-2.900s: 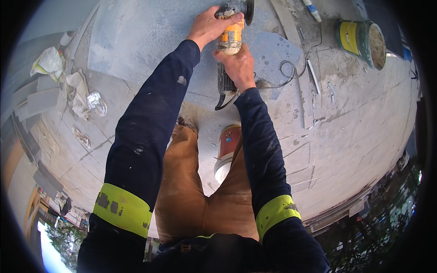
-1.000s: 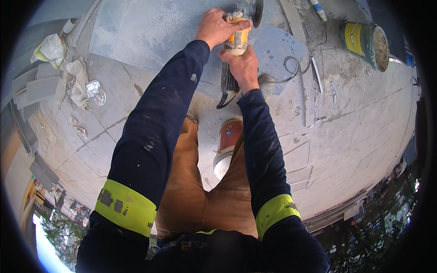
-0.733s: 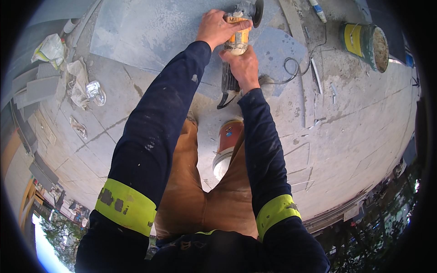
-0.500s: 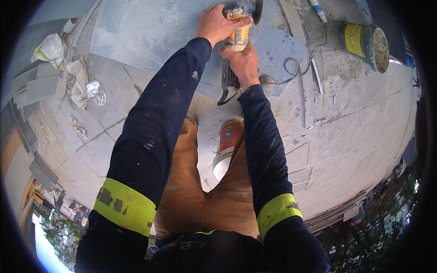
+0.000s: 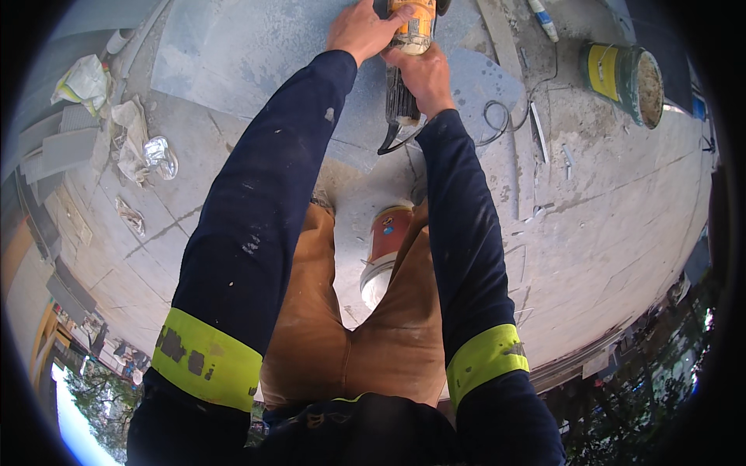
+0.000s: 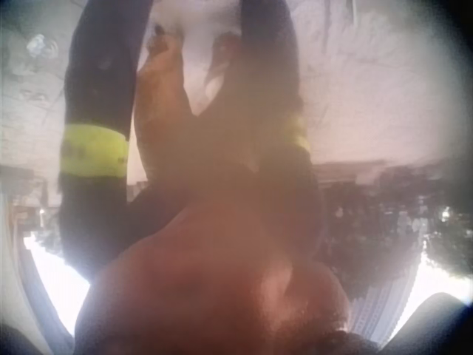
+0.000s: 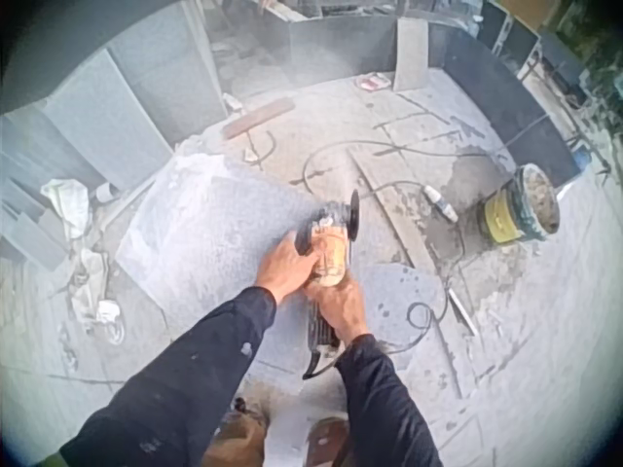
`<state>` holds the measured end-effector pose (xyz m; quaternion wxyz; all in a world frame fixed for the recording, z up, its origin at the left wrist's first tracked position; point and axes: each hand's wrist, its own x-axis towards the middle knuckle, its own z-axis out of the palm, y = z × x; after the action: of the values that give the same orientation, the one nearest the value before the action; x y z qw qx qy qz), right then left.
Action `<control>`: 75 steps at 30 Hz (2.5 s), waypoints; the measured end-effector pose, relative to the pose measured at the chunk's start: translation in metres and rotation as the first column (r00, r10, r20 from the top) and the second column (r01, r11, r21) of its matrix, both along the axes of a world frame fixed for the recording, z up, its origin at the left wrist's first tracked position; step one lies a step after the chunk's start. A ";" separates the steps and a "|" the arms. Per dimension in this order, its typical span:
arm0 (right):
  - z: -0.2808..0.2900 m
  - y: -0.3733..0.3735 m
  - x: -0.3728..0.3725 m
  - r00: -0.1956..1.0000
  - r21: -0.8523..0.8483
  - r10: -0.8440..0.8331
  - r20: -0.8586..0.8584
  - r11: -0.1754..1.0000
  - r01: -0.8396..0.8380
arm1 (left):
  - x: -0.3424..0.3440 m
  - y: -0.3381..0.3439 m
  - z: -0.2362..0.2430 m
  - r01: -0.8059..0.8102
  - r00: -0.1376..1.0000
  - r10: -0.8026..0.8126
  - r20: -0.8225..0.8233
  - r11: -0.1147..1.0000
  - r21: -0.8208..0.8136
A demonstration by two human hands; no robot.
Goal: The person uses an angle grinder to cut a large grey tile on a construction site. They guide the tool along the tile surface, then hand the cut piece to a coworker.
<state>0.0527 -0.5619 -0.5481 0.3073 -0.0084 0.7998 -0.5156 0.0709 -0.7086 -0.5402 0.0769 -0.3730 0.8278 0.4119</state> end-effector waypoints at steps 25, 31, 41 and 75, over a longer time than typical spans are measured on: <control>0.024 0.021 0.037 0.998 0.069 -0.028 0.050 0.997 0.024 | 0.066 0.001 -0.003 0.367 0.923 -0.281 0.265 0.849 -0.379; 0.034 0.030 0.056 0.999 0.095 -0.015 0.033 0.995 0.011 | 0.067 -0.002 -0.005 0.380 0.918 -0.288 0.272 0.831 -0.406; 0.032 0.038 0.061 1.000 0.091 0.001 0.019 0.996 -0.003 | 0.062 -0.001 0.008 0.397 0.905 -0.303 0.300 0.856 -0.331; 0.018 0.018 0.040 1.000 0.051 -0.025 -0.011 0.998 0.026 | 0.065 -0.003 0.010 0.396 0.911 -0.310 0.273 0.843 -0.364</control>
<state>0.0932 -0.5439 -0.5303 0.2968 0.0070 0.8144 -0.4986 0.1364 -0.7115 -0.5301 0.1555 -0.2612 0.9380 0.1668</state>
